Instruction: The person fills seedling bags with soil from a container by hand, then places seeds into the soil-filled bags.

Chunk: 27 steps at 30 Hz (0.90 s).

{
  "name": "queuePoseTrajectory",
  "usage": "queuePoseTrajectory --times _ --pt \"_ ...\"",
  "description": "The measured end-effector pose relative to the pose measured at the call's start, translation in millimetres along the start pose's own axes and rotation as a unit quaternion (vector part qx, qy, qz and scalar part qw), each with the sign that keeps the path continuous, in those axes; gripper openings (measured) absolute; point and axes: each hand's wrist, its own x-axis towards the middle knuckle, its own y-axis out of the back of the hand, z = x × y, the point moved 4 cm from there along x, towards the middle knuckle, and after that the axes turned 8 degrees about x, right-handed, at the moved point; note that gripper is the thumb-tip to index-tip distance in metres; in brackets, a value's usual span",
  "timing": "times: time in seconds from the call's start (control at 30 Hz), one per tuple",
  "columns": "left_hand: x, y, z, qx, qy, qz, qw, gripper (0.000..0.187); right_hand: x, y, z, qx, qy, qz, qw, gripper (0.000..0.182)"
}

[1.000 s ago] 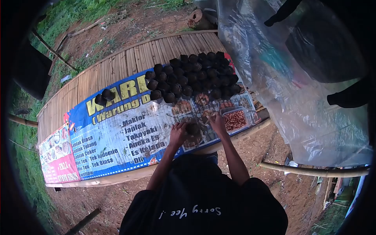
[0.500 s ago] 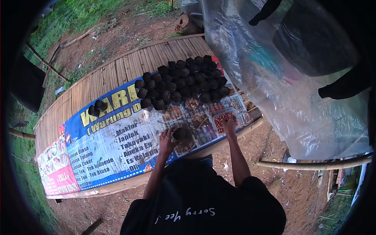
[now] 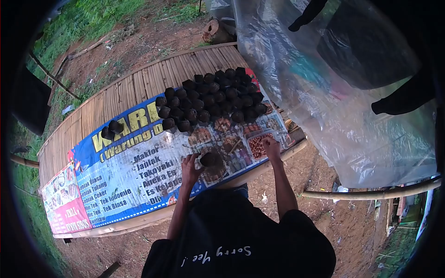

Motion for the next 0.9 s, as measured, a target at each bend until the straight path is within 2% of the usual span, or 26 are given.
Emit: queuePoseTrajectory --times 0.23,0.3,0.33,0.4,0.53,0.6,0.63,0.7,0.8,0.9 --pt "7.7 6.5 10.7 0.018 -0.044 -0.027 0.999 0.075 1.4 6.8 -0.8 0.024 0.014 0.007 1.0 0.015" --pt "13.5 5.7 13.7 0.022 -0.052 -0.048 0.997 0.077 1.9 11.0 -8.9 -0.022 0.12 0.053 0.991 0.016" --pt "15.8 1.4 13.4 0.029 -0.064 -0.06 0.996 0.078 1.6 11.2 -10.2 -0.022 0.12 0.053 0.991 0.016" --pt "20.3 -7.1 11.0 0.037 -0.076 -0.073 0.994 0.079 1.1 10.9 -3.1 -0.002 0.021 0.026 0.999 0.018" --pt "21.5 -13.2 7.1 0.024 -0.087 -0.072 0.993 0.076 1.9 8.0 7.9 -0.021 -0.017 0.025 0.999 0.019" --pt "18.6 -15.2 4.5 0.028 -0.078 -0.077 0.994 0.074 3.7 5.3 14.0 0.018 -0.039 0.047 0.998 0.019" --pt "17.4 -16.7 2.2 0.019 -0.068 -0.062 0.996 0.074 3.8 3.6 14.3 0.018 -0.039 0.046 0.998 0.019" --pt "14.8 -15.5 2.8 0.01 -0.056 -0.049 0.997 0.074 1.3 3.2 2.2 -0.03 0.043 0.093 0.994 0.018" --pt "12.3 -11.8 9.9 0.048 -0.037 -0.045 0.997 0.073 -1.5 6.0 -11.8 -0.109 0.058 0.143 0.982 0.018" --pt "8.3 -11.9 12.7 0.059 -0.031 -0.03 0.997 0.073 -4.5 -1.7 -16.4 -0.134 0.051 0.098 0.985 0.019"
